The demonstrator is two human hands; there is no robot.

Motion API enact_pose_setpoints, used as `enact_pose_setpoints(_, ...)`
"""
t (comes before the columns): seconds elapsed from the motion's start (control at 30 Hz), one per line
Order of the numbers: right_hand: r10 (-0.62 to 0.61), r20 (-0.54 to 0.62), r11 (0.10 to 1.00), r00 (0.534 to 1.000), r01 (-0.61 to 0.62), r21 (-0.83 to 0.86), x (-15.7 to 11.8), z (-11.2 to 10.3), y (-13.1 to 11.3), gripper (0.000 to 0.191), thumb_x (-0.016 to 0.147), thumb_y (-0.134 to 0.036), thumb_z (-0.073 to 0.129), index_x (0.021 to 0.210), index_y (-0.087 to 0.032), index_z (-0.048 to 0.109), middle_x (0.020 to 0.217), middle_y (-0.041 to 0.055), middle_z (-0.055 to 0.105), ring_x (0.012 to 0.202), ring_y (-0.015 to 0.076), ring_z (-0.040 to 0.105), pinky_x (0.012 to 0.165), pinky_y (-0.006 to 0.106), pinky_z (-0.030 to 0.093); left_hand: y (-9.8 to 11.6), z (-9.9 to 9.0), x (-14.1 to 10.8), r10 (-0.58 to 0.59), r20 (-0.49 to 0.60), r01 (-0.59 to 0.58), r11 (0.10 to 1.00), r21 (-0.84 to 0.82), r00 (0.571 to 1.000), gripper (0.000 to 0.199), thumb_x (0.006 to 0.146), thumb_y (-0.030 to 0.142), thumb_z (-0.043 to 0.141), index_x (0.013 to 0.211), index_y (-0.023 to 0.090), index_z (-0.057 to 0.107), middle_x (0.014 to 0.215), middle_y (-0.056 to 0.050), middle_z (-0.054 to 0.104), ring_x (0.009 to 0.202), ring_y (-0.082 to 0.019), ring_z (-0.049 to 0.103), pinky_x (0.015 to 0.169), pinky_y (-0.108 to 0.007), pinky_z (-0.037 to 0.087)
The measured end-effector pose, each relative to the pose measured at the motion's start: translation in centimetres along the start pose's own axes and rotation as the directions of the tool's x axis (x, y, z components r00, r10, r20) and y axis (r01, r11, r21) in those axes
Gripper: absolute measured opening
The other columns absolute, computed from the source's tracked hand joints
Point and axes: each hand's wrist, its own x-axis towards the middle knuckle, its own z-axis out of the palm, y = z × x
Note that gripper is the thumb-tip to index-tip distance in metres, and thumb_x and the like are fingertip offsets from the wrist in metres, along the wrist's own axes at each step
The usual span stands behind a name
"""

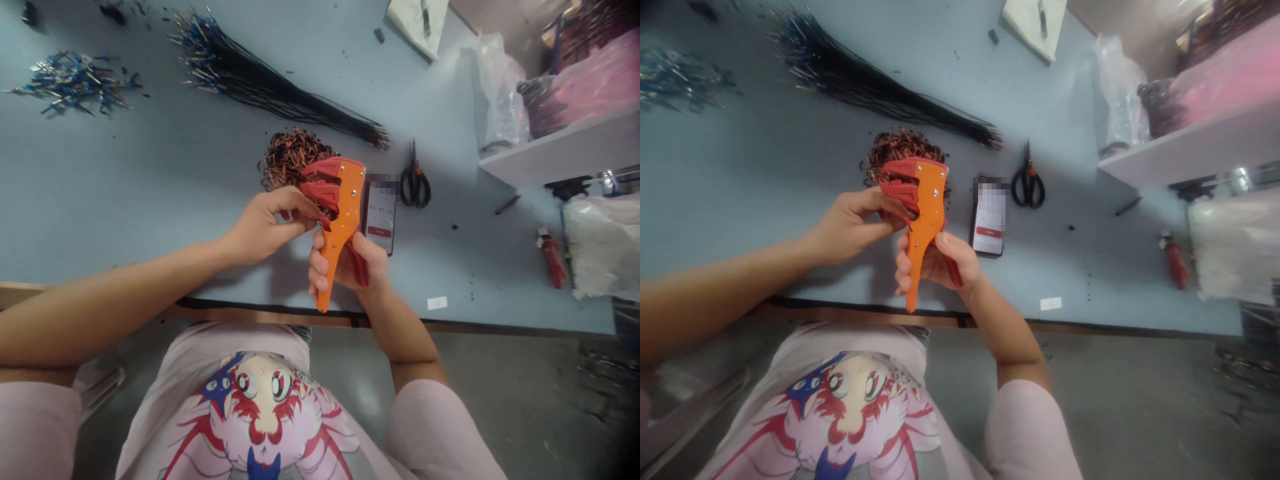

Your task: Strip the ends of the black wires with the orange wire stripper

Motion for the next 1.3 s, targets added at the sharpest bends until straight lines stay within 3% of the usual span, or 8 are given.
enact_pose_setpoints(0.3,-0.029,0.030,0.999,0.999,0.030,-0.028,-0.2,0.1,0.0,0.036,0.097,-0.055,0.056,0.099,-0.019,0.053,0.073,-0.0037,0.060,0.053,0.0104,0.061,0.059,0.030,0.061,0.0,0.0,-0.1,-0.001,0.007,0.001,1.000,0.000,1.000,0.008,0.081,0.020,0.072,0.083,0.025,0.078,0.089,-0.002,0.074,0.077,-0.015,0.062,0.076,-0.029,0.047)
enact_pose_setpoints(0.6,0.020,-0.100,0.989,0.995,-0.034,-0.143,-0.2,0.6,-0.2,0.044,0.093,-0.065,0.055,0.088,-0.023,0.044,0.058,-0.0084,0.049,0.038,0.0079,0.045,0.039,0.023,0.050,0.1,0.0,0.0,-0.017,-0.006,0.017,0.999,0.030,1.000,0.005,0.081,0.028,0.075,0.083,0.025,0.079,0.089,-0.002,0.075,0.077,-0.016,0.061,0.076,-0.029,0.047)
enact_pose_setpoints(0.87,0.023,-0.157,0.986,0.987,-0.049,-0.162,0.0,0.8,-0.5,0.045,0.093,-0.066,0.054,0.085,-0.024,0.042,0.051,-0.0121,0.040,0.032,0.0054,0.029,0.032,0.019,0.040,-0.1,-0.2,0.1,-0.048,-0.008,0.048,0.994,0.103,0.999,0.009,0.082,0.025,0.070,0.087,0.023,0.077,0.083,-0.001,0.072,0.073,-0.016,0.060,0.073,-0.029,0.046)
enact_pose_setpoints(1.0,-0.073,-0.287,0.981,0.955,0.016,-0.194,0.2,0.6,-1.4,0.046,0.095,-0.069,0.044,0.094,-0.023,0.050,0.063,-0.0060,0.052,0.043,0.0103,0.044,0.044,0.028,0.052,-0.3,-0.9,0.5,-0.090,-0.039,0.097,0.958,0.271,0.995,0.012,0.082,0.024,0.069,0.092,0.022,0.076,0.085,-0.002,0.072,0.074,-0.017,0.059,0.072,-0.029,0.045)
enact_pose_setpoints(1.13,-0.179,-0.400,0.954,0.899,0.059,-0.294,-0.1,0.5,-2.7,0.053,0.093,-0.072,0.041,0.107,-0.023,0.058,0.084,0.0025,0.062,0.066,0.0173,0.059,0.062,0.037,0.058,-0.2,-2.2,1.3,-0.071,-0.125,0.130,0.807,0.576,0.990,0.027,0.078,0.016,0.071,0.105,0.021,0.076,0.090,-0.004,0.070,0.086,-0.022,0.059,0.085,-0.034,0.043)
enact_pose_setpoints(1.2,-0.197,-0.433,0.943,0.880,0.048,-0.330,-0.3,0.5,-3.1,0.050,0.093,-0.069,0.042,0.107,-0.024,0.059,0.087,0.0035,0.063,0.070,0.0186,0.061,0.065,0.038,0.058,-0.2,-2.8,1.6,-0.107,-0.142,0.172,0.771,0.613,0.984,0.032,0.077,0.014,0.073,0.108,0.021,0.076,0.089,-0.004,0.069,0.085,-0.023,0.058,0.087,-0.035,0.042)
enact_pose_setpoints(1.3,-0.210,-0.458,0.930,0.864,0.031,-0.367,-0.5,0.6,-3.3,0.048,0.093,-0.067,0.044,0.106,-0.023,0.060,0.087,0.0042,0.064,0.071,0.0197,0.062,0.065,0.039,0.059,-0.1,-3.6,2.1,-0.182,-0.137,0.227,0.805,0.548,0.974,0.029,0.076,0.015,0.077,0.105,0.021,0.077,0.084,-0.002,0.069,0.079,-0.020,0.056,0.084,-0.033,0.043)
